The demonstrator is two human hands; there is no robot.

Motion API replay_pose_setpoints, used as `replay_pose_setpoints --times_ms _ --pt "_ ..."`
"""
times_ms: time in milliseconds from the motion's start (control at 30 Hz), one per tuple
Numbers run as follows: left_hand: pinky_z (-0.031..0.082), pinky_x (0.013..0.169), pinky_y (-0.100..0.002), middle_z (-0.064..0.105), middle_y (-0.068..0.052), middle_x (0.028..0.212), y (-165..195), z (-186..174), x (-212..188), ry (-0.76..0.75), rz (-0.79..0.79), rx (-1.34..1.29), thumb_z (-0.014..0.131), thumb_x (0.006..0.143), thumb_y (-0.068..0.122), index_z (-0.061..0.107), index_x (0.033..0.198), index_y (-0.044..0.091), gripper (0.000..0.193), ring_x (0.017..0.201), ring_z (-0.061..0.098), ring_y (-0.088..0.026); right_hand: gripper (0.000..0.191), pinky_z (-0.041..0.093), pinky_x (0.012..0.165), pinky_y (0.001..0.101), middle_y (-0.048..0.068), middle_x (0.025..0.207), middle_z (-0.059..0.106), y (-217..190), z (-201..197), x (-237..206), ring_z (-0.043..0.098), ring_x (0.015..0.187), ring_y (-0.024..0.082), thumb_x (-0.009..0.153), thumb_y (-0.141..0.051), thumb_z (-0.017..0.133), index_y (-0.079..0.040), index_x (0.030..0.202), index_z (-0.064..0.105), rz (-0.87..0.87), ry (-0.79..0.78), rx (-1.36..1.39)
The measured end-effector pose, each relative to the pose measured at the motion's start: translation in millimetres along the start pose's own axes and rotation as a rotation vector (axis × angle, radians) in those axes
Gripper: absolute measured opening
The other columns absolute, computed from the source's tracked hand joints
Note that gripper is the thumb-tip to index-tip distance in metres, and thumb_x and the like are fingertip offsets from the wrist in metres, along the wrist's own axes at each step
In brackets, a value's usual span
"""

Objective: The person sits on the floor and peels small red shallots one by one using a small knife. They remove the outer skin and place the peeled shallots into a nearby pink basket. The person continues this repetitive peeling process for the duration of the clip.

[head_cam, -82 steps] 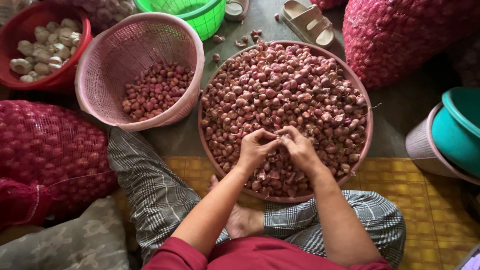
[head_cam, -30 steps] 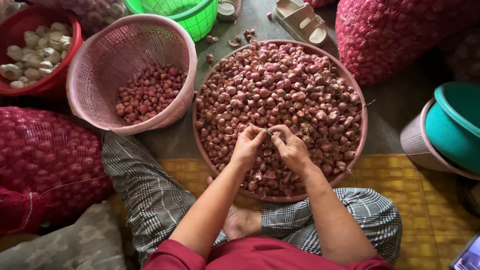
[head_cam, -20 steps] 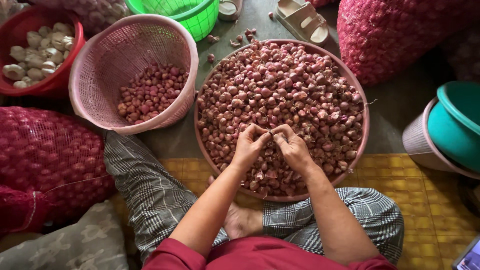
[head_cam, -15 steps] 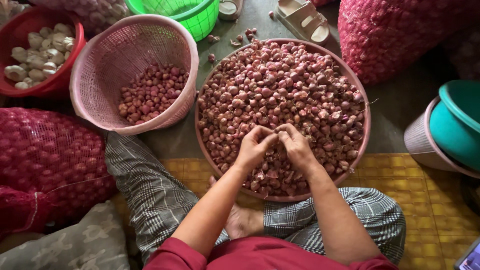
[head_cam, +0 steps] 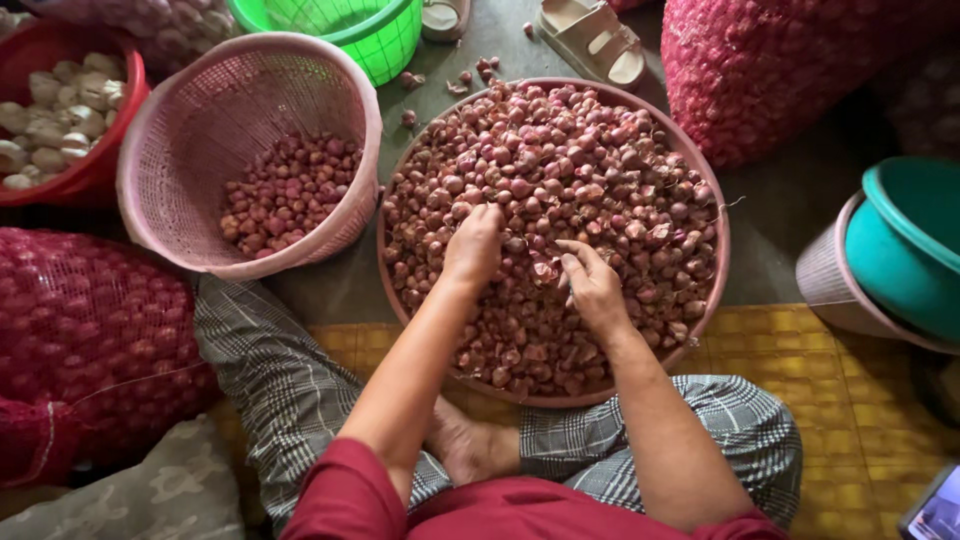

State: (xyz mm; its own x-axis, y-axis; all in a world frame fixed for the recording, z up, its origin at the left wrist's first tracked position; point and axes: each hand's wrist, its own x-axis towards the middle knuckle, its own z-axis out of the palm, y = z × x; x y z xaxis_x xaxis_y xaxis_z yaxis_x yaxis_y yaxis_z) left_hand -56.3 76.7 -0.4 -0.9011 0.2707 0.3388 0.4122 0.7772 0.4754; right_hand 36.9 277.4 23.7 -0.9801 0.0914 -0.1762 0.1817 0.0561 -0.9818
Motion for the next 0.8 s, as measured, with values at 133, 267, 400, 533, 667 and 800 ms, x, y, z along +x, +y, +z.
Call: replay_pose_setpoints --times_ms 133,267,400,533,667,800 --pt "0.056 0.068 -0.033 0.07 -0.006 0.09 4 14 -18 -0.217 -0.476 -0.824 0.065 0.099 0.018 0.064 0.104 0.006 0.013 0.078 0.066 -0.017 0.032 0.049 0.06 0.0176 -0.005 0.086 0.069 -5 6 -8 0.06 0.071 0.001 0.093 -0.011 0.075 -0.003 0.123 0.066 -0.224 0.031 -0.055" --pt "0.051 0.063 -0.028 0.068 -0.003 0.09 15 28 -47 -0.386 -0.571 -1.561 0.065 0.103 0.019 0.063 0.109 0.008 0.013 0.073 0.062 -0.012 0.022 0.047 0.064 0.017 -0.004 0.089 0.067 2 12 -10 0.059 0.077 0.001 0.092 -0.004 0.076 -0.003 0.113 0.07 -0.403 -0.01 -0.034" --pt "0.052 0.07 -0.026 0.069 -0.002 0.097 24 35 -58 -0.407 -0.574 -1.718 0.064 0.101 0.018 0.064 0.111 0.008 0.014 0.082 0.064 -0.01 0.007 0.04 0.06 0.0181 -0.005 0.083 0.062 9 9 -8 0.052 0.071 0.001 0.098 -0.005 0.074 -0.001 0.104 0.072 -0.274 -0.037 0.066" --pt "0.052 0.073 -0.025 0.071 -0.004 0.096 21 38 -61 -0.32 -0.584 -1.676 0.063 0.101 0.015 0.064 0.105 0.006 0.01 0.082 0.064 -0.01 0.014 0.041 0.053 0.0192 -0.005 0.078 0.064 5 9 -4 0.052 0.061 0.002 0.097 -0.007 0.07 -0.004 0.11 0.068 -0.155 0.059 0.124" --pt "0.048 0.062 -0.025 0.07 -0.003 0.09 14 45 -68 -0.241 -0.564 -1.694 0.065 0.103 0.018 0.062 0.103 0.007 0.011 0.073 0.061 -0.01 0.028 0.044 0.06 0.0171 -0.007 0.086 0.065 0 8 -6 0.054 0.07 0.0 0.092 -0.007 0.072 -0.007 0.12 0.068 -0.212 -0.027 0.103" --pt "0.052 0.072 -0.026 0.069 -0.004 0.095 12 51 -73 -0.143 -0.511 -1.574 0.069 0.106 0.018 0.063 0.104 0.005 0.014 0.081 0.062 -0.009 0.016 0.046 0.065 0.0195 -0.001 0.089 0.069 1 8 -7 0.057 0.076 0.004 0.096 -0.006 0.076 -0.002 0.111 0.074 -0.225 -0.081 -0.07"
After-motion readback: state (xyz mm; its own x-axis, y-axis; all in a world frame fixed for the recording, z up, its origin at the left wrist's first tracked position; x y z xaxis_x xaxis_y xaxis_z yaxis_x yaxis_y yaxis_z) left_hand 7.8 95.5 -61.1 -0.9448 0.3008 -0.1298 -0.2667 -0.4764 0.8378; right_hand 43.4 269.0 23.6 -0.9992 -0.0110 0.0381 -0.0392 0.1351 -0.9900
